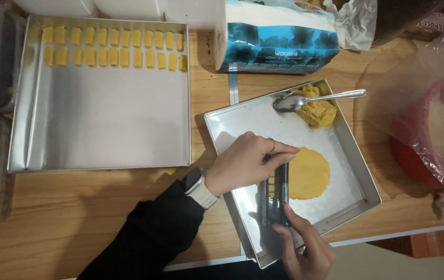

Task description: Flattening dough on a tray and cutting it into small rectangular pieces using a multi-wheel pastry cutter

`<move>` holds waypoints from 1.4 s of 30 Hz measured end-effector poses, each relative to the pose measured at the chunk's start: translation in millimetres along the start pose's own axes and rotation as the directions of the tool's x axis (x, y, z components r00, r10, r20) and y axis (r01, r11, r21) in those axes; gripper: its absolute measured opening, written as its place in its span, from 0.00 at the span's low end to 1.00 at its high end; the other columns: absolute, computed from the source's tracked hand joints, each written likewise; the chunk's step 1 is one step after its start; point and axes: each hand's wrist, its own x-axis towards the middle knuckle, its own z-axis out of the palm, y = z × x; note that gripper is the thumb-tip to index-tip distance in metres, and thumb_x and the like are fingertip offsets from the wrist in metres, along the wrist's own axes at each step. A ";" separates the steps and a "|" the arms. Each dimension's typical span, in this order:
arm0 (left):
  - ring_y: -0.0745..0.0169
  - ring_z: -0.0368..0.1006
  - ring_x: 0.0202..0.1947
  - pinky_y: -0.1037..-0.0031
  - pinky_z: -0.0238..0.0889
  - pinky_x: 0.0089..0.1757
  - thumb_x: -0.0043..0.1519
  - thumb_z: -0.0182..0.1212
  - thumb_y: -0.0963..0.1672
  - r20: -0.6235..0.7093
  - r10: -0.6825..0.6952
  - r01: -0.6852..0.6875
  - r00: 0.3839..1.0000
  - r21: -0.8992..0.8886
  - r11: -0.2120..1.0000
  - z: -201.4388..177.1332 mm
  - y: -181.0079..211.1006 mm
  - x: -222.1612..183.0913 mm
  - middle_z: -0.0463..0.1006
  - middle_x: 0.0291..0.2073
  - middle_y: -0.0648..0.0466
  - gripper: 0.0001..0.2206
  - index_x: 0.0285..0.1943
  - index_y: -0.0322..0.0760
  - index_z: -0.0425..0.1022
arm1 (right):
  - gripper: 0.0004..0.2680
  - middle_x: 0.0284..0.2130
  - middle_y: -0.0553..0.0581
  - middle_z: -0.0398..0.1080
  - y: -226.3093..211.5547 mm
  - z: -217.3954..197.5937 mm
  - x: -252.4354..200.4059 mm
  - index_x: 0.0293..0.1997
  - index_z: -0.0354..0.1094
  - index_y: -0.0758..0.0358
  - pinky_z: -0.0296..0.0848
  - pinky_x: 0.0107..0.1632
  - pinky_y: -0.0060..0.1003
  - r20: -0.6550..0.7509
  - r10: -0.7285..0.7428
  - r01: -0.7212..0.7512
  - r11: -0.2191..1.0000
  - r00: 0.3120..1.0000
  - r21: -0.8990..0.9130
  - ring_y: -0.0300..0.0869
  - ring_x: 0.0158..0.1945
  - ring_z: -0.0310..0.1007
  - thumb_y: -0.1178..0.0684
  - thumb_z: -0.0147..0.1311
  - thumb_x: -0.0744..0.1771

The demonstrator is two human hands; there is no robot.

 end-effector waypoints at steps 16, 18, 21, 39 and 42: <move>0.79 0.71 0.25 0.82 0.66 0.32 0.64 0.58 0.48 -0.003 -0.072 0.072 0.997 -0.022 0.997 1.7 -4.5 5.7 0.86 0.44 0.56 0.12 0.51 0.45 0.84 | 0.12 0.45 0.54 0.80 8.7 -3.5 -1.2 0.51 0.74 0.62 0.79 0.38 0.25 0.079 0.011 -0.011 1.000 0.997 0.000 0.35 0.40 0.83 0.52 0.62 0.64; 0.78 0.79 0.31 0.83 0.70 0.36 0.64 0.58 0.48 -0.006 -0.068 0.068 0.998 -0.024 0.997 1.3 -3.6 6.1 0.85 0.46 0.56 0.12 0.51 0.44 0.84 | 0.11 0.46 0.52 0.80 9.7 -3.8 -1.2 0.50 0.74 0.61 0.78 0.38 0.24 0.055 -0.014 0.014 1.000 0.998 -0.005 0.32 0.39 0.83 0.52 0.63 0.64; 0.75 0.81 0.38 0.84 0.73 0.41 0.64 0.58 0.47 0.023 -0.087 0.088 0.996 -0.047 0.995 0.2 -0.8 7.1 0.85 0.49 0.55 0.13 0.51 0.42 0.84 | 0.11 0.46 0.53 0.80 9.0 -5.1 -0.2 0.49 0.75 0.61 0.78 0.38 0.25 0.083 0.017 -0.016 1.000 0.996 -0.011 0.33 0.39 0.83 0.52 0.62 0.64; 0.85 0.74 0.29 0.83 0.69 0.32 0.64 0.58 0.48 0.064 -0.154 0.155 0.986 -0.013 0.988 2.1 0.1 5.2 0.81 0.52 0.54 0.12 0.50 0.44 0.85 | 0.11 0.49 0.48 0.79 3.8 -8.3 2.4 0.49 0.75 0.58 0.78 0.43 0.22 0.107 0.038 -0.041 0.999 0.994 0.026 0.28 0.42 0.83 0.56 0.66 0.63; 0.83 0.75 0.29 0.81 0.70 0.33 0.64 0.57 0.47 0.055 -0.142 0.143 0.988 -0.006 0.990 0.8 2.4 4.5 0.81 0.53 0.53 0.12 0.49 0.43 0.85 | 0.08 0.49 0.49 0.79 -1.3 -12.4 8.1 0.45 0.76 0.59 0.79 0.42 0.23 0.155 0.062 -0.066 0.998 0.986 0.021 0.30 0.43 0.84 0.56 0.64 0.64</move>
